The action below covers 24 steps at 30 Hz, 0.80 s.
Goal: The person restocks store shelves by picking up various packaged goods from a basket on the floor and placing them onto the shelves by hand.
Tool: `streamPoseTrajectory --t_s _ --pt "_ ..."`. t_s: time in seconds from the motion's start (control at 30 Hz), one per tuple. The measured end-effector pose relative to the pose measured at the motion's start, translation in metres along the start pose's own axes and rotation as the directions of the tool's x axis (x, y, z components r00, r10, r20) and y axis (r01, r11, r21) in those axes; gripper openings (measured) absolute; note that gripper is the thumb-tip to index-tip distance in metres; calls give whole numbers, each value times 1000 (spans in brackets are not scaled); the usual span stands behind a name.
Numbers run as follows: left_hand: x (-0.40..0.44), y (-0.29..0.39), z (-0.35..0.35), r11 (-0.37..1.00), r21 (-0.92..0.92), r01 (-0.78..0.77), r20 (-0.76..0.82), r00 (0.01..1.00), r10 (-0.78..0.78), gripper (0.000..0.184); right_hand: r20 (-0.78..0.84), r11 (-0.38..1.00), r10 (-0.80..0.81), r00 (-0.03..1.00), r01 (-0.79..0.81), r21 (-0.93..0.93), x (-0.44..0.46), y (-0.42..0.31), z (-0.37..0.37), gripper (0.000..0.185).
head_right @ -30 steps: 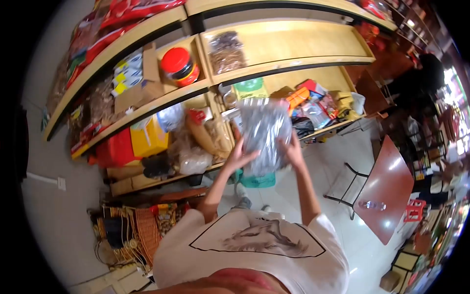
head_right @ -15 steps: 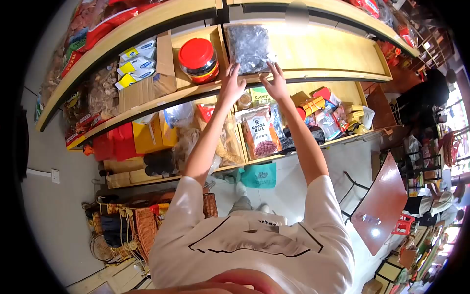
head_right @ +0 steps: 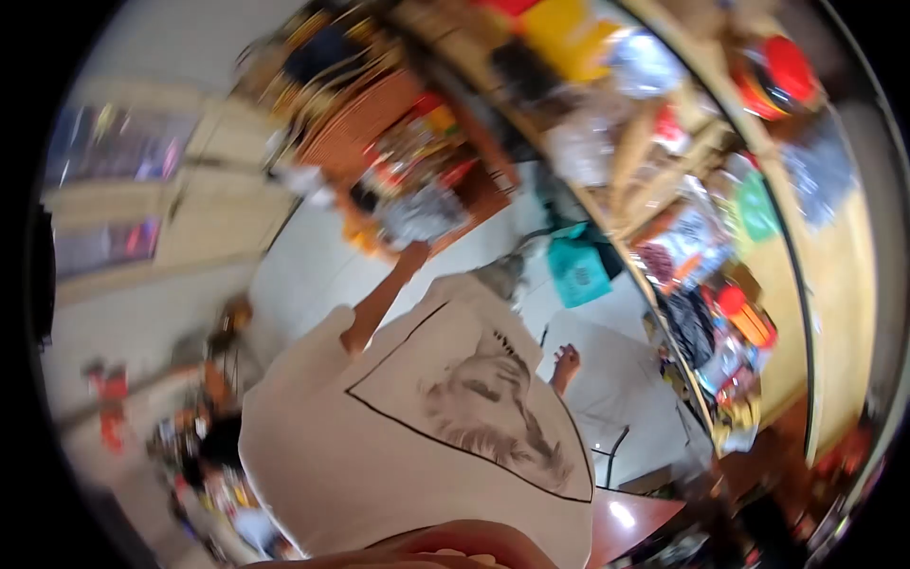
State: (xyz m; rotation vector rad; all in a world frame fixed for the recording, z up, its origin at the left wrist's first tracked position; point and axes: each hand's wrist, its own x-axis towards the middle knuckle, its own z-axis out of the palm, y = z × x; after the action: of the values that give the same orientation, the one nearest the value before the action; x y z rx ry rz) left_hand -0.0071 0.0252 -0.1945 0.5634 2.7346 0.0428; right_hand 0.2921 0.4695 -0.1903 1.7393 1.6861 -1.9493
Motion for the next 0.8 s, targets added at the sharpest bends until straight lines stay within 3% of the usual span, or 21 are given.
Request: streamPoseTrajectory --t_s 0.03,0.07,0.13,0.17,0.2,0.23,0.27,0.3,0.37,0.4,0.47,0.5,0.53,0.57,0.6,0.67,0.73,0.8 --pt "-21 -9 -24 843 -402 357 134 934 -332 23 38 997 29 999 -26 -73 5 6 13 34" --pt "-41 -22 -40 422 -693 585 250 744 -620 28 106 994 36 994 -25 -104 14 13 28 33" --pt "-65 9 -67 224 -713 664 375 631 -679 37 237 962 80 968 -13 -271 50 -18 42 34" --pt "-68 12 -64 124 -730 672 434 596 -675 43 252 967 -3 968 67 -247 49 -40 58 34" --pt "-69 10 -64 117 -743 659 502 665 -553 55 270 963 -86 959 150 -224 45 -68 86 33" --pt "-73 7 -40 147 -819 555 405 740 -537 55 339 898 -161 927 280 -340 45 -83 110 41" --pt "-73 15 -59 -18 -832 554 489 718 -495 56 399 839 -172 901 347 -419 47 -96 133 41" --pt "-69 19 -70 -186 -815 549 569 696 -438 57 500 883 -202 842 377 -279 58 -94 154 42" --pt "-55 3 -21 143 -886 442 313 796 -518 59 581 850 -218 784 445 -281 33 -117 203 42" --pt "-48 -13 2 536 -809 243 -32 892 -452 65 620 797 -269 737 532 -286 36 -114 224 43" --pt "-22 -45 -6 704 -687 178 -93 940 -328 76 643 725 -314 698 614 -312 63 -75 271 47" --pt "-7 -53 -24 801 -566 196 -116 943 -313 78 601 731 -216 769 536 -423 63 -65 293 51" --pt "10 -61 -35 808 -532 253 -129 919 -372 79 631 937 -34 775 245 -251 59 -60 312 58" --pt "26 -75 -41 816 -487 310 -132 898 -420 80 529 947 105 842 78 -312 34 -64 343 65" --pt "43 -91 -40 826 -476 302 -163 893 -421 82 533 977 181 826 -90 -191 23 -53 367 70" --pt "74 -128 -26 833 -463 304 -161 895 -416 87 498 897 441 747 -381 -223 16 -38 433 78" --pt "92 -156 -10 831 -461 311 -86 916 -391 91 528 836 505 683 -540 -101 9 -19 485 87" --pt "97 -170 -15 851 -459 255 -87 941 -328 92 556 838 413 721 -541 78 -3 -7 536 85"
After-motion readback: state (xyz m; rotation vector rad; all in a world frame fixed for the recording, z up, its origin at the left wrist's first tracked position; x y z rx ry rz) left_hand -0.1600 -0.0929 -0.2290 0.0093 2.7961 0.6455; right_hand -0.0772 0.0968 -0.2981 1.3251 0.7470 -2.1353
